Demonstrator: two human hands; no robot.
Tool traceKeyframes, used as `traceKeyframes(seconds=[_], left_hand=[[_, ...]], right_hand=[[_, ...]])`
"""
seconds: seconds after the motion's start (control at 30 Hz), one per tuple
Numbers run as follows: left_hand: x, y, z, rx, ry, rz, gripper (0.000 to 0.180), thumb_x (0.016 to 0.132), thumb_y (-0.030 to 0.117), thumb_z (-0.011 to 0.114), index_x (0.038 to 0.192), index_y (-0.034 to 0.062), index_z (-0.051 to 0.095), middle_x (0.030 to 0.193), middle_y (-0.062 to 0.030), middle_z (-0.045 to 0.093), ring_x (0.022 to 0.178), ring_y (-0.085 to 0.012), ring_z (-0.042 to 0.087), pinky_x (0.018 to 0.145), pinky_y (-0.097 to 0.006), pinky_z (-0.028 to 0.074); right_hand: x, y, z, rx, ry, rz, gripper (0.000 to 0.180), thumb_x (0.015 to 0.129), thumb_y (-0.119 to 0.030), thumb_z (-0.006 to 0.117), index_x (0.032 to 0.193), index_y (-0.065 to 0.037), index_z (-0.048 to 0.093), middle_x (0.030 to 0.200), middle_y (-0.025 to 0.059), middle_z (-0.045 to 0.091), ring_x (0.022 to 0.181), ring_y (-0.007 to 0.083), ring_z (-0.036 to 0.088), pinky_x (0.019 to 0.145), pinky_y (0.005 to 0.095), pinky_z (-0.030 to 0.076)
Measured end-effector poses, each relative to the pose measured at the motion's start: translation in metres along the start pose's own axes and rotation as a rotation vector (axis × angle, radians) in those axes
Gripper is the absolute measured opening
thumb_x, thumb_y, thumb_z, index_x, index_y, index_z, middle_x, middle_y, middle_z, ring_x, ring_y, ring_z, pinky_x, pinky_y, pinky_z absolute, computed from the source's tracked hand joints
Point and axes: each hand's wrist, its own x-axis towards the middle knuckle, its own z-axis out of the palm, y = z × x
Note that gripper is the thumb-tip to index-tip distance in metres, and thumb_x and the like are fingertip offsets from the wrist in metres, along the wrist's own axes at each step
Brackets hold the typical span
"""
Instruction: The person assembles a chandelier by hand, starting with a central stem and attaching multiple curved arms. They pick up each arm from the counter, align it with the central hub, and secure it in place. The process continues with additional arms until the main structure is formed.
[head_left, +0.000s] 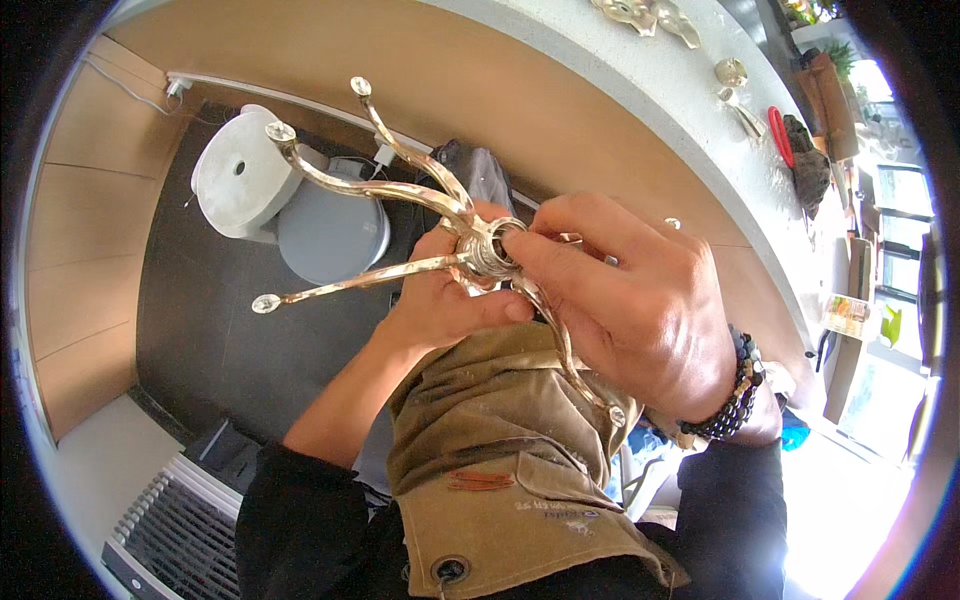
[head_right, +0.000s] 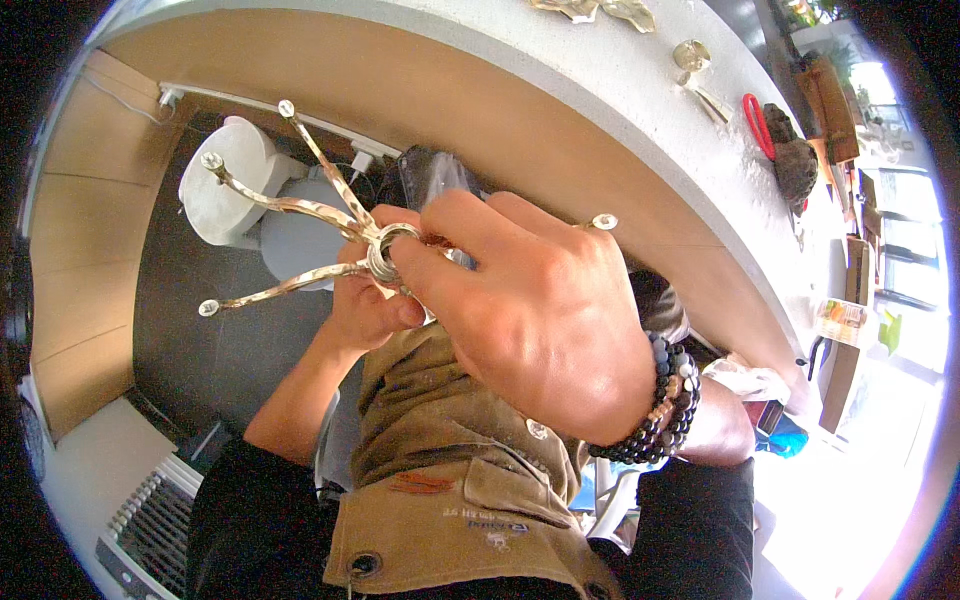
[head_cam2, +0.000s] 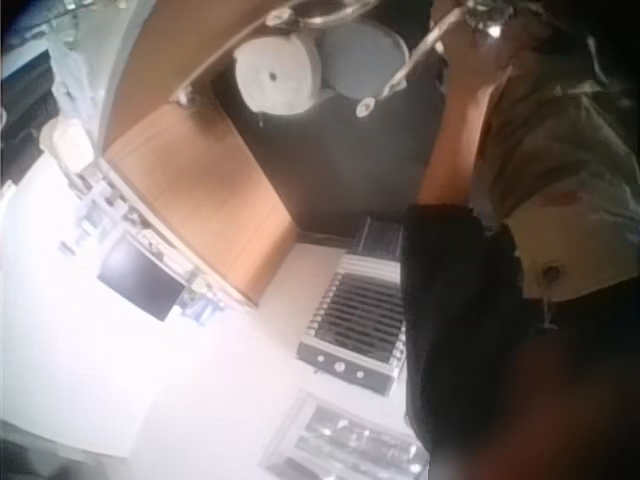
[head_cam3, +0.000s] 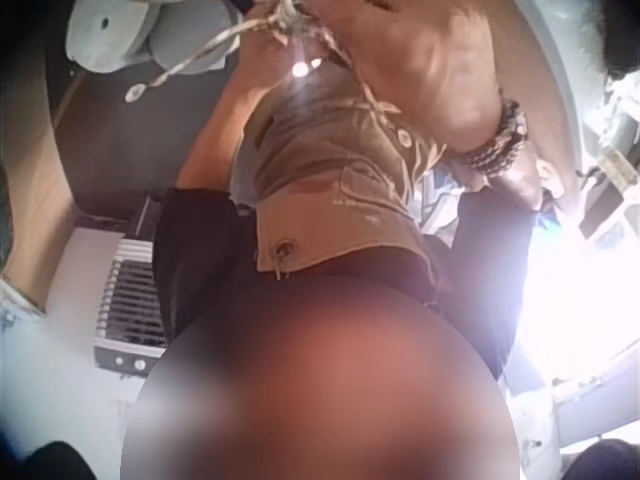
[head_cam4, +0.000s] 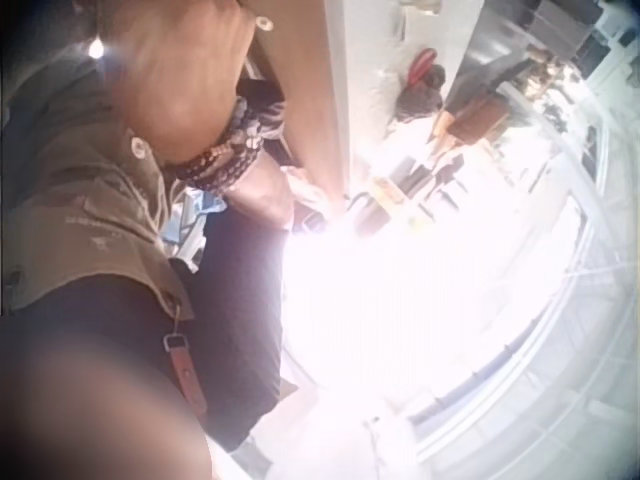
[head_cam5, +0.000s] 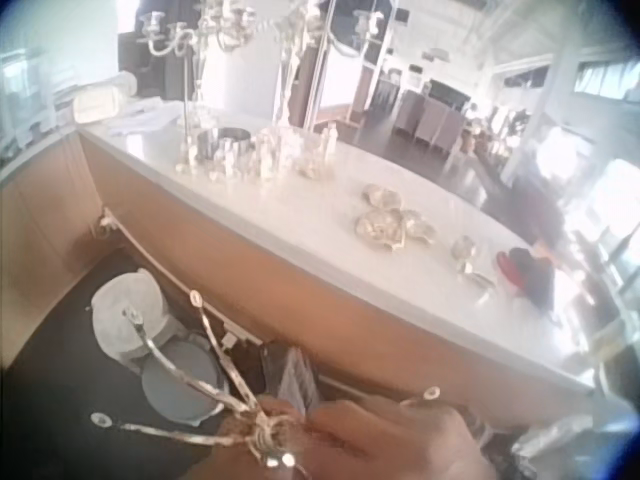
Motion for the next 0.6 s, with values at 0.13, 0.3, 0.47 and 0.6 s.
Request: traceKeyframes(seconds=[0.13,0.3,0.47,0.6], left_hand=[[-0.0002,-0.0002,0.0023,0.013,0.019,0.028,0.068,0.07,0.027,0.093,0.121,0.0028,0.054,0.106,-0.0028,0.066,0.098,-0.0101,0.061,0.082,-0.027,0.05],[-0.0019,-0.0005,0.0071,-0.021,0.055,-0.026,0.069,0.07,0.027,0.093,0.122,0.0029,0.055,0.108,-0.0033,0.066,0.099,-0.0115,0.062,0.084,-0.028,0.051],[-0.0018,0.0018,0.0058,0.188,0.077,-0.005,0.071,0.068,0.036,0.093,0.12,0.0014,0.058,0.107,-0.0051,0.068,0.098,-0.0127,0.063,0.082,-0.029,0.053],[-0.0002,0.0029,0.0051,0.277,0.079,-0.002,0.071,0.069,0.037,0.092,0.119,0.0004,0.059,0.106,-0.0064,0.068,0.097,-0.0131,0.064,0.081,-0.029,0.053]], right_hand=[[0.0014,0.0053,-0.0007,0.084,-0.006,-0.086,0.035,0.072,0.003,0.071,0.106,-0.006,0.07,0.099,0.0126,0.066,0.075,0.0284,0.068,0.06,0.035,0.054],[0.0034,0.0052,0.0014,0.135,0.012,-0.057,0.031,0.076,0.002,0.07,0.106,-0.002,0.069,0.102,0.015,0.066,0.079,0.0299,0.067,0.064,0.0353,0.054],[0.0071,0.0052,0.0034,0.176,0.029,-0.018,0.03,0.076,-0.001,0.074,0.105,0.001,0.069,0.097,0.015,0.067,0.08,0.0306,0.064,0.067,0.0374,0.052],[0.0103,0.0049,0.0042,0.125,0.049,-0.012,0.031,0.073,-0.003,0.077,0.102,0.0,0.071,0.091,0.0143,0.066,0.078,0.0297,0.061,0.067,0.0378,0.05]])
